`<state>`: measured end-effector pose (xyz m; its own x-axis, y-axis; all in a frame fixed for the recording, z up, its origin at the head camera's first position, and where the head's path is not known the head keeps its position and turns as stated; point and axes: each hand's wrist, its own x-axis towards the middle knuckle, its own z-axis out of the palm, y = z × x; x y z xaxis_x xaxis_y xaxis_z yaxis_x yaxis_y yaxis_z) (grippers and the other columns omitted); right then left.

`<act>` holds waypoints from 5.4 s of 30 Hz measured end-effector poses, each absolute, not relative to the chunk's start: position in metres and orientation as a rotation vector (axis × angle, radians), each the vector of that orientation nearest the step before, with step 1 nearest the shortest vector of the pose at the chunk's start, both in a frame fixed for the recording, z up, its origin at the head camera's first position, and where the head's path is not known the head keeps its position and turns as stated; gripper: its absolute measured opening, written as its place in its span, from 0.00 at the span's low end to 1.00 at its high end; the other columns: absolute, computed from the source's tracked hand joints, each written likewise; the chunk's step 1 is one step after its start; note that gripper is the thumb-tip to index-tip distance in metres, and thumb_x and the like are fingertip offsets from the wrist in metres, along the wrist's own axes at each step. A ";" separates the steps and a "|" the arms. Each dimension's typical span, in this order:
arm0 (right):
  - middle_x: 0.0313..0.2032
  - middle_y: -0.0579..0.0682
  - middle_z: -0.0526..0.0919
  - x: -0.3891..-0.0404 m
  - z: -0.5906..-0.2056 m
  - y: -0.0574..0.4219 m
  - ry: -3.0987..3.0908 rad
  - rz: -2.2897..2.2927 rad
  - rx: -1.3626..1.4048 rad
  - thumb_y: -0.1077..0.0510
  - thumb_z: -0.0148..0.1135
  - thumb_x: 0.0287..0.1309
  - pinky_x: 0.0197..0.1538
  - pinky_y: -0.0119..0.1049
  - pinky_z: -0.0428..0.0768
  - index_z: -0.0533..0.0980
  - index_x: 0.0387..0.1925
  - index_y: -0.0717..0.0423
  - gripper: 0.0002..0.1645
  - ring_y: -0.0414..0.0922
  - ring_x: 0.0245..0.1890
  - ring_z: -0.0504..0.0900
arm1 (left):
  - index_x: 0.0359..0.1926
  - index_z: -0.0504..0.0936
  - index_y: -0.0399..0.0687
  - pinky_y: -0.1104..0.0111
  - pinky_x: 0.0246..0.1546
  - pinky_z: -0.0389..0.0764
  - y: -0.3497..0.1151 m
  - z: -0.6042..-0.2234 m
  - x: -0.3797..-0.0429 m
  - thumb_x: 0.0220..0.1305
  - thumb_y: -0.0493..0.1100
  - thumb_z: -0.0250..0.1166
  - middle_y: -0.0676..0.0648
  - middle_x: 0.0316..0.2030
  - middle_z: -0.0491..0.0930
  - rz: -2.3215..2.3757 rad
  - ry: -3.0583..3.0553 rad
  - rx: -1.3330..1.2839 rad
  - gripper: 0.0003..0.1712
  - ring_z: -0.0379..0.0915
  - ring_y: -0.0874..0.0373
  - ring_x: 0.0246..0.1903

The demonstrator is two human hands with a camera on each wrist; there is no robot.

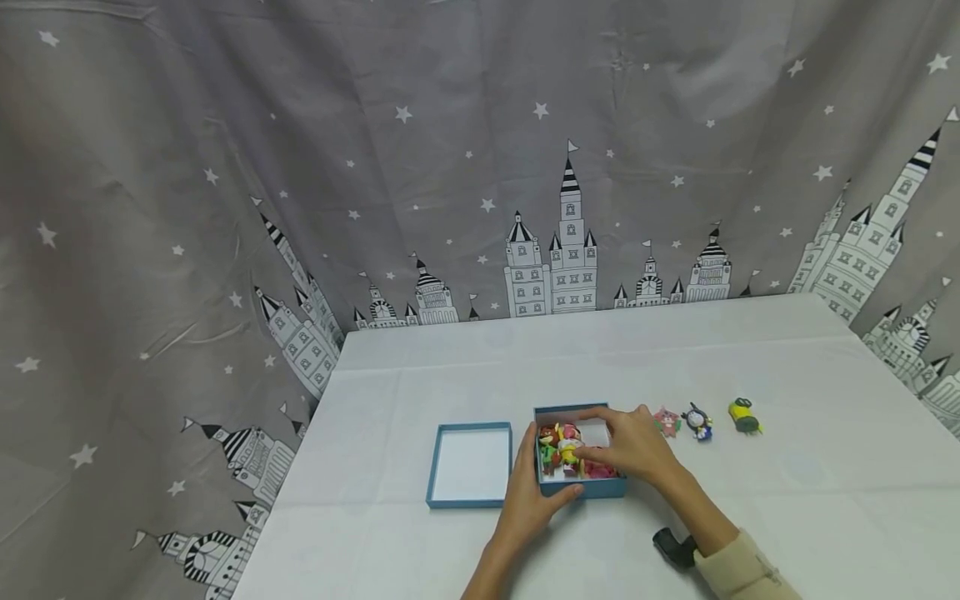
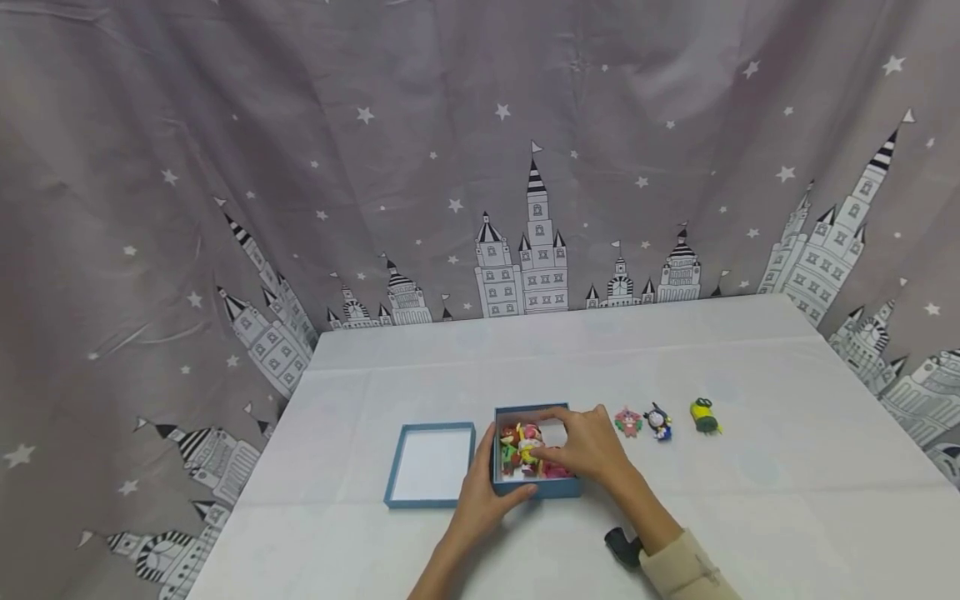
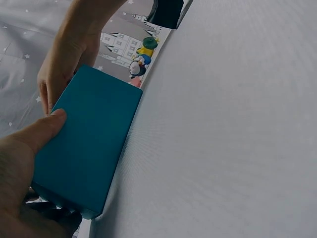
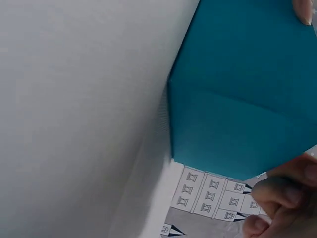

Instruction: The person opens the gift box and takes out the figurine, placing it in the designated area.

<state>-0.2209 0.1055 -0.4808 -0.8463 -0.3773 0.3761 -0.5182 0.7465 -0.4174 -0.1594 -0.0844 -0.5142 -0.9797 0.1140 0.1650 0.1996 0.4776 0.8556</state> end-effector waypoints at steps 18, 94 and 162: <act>0.48 0.59 0.80 -0.223 -0.496 0.111 -2.793 1.142 0.528 0.36 0.71 0.37 0.46 0.57 0.76 0.79 0.47 0.45 0.34 0.57 0.46 0.78 | 0.72 0.43 0.47 0.50 0.62 0.58 -0.085 -0.514 -0.159 0.47 0.63 0.69 0.43 0.70 0.47 -1.514 -2.644 -0.262 0.61 0.48 0.45 0.66; 0.31 0.54 0.64 -0.214 -0.485 0.087 -2.970 0.902 0.390 0.39 0.79 0.22 0.19 0.33 0.65 0.78 0.48 0.46 0.44 0.45 0.22 0.64 | 0.71 0.42 0.44 0.51 0.62 0.60 -0.077 -0.521 -0.158 0.47 0.59 0.70 0.40 0.69 0.49 -1.340 -2.612 -0.270 0.62 0.49 0.45 0.66; 0.34 0.57 0.77 -0.200 -0.428 0.155 -2.804 1.002 0.397 0.39 0.76 0.31 0.28 0.39 0.76 0.72 0.51 0.56 0.45 0.51 0.29 0.75 | 0.72 0.42 0.51 0.53 0.64 0.55 -0.079 -0.520 -0.156 0.44 0.60 0.72 0.46 0.70 0.47 -1.464 -2.616 -0.169 0.63 0.46 0.48 0.67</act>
<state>-0.1999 0.1552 -0.4284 -0.9559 -0.1998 0.2154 -0.2910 0.7437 -0.6019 -0.1558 -0.0789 -0.5198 -0.9841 0.0299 0.1750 0.1648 0.5208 0.8376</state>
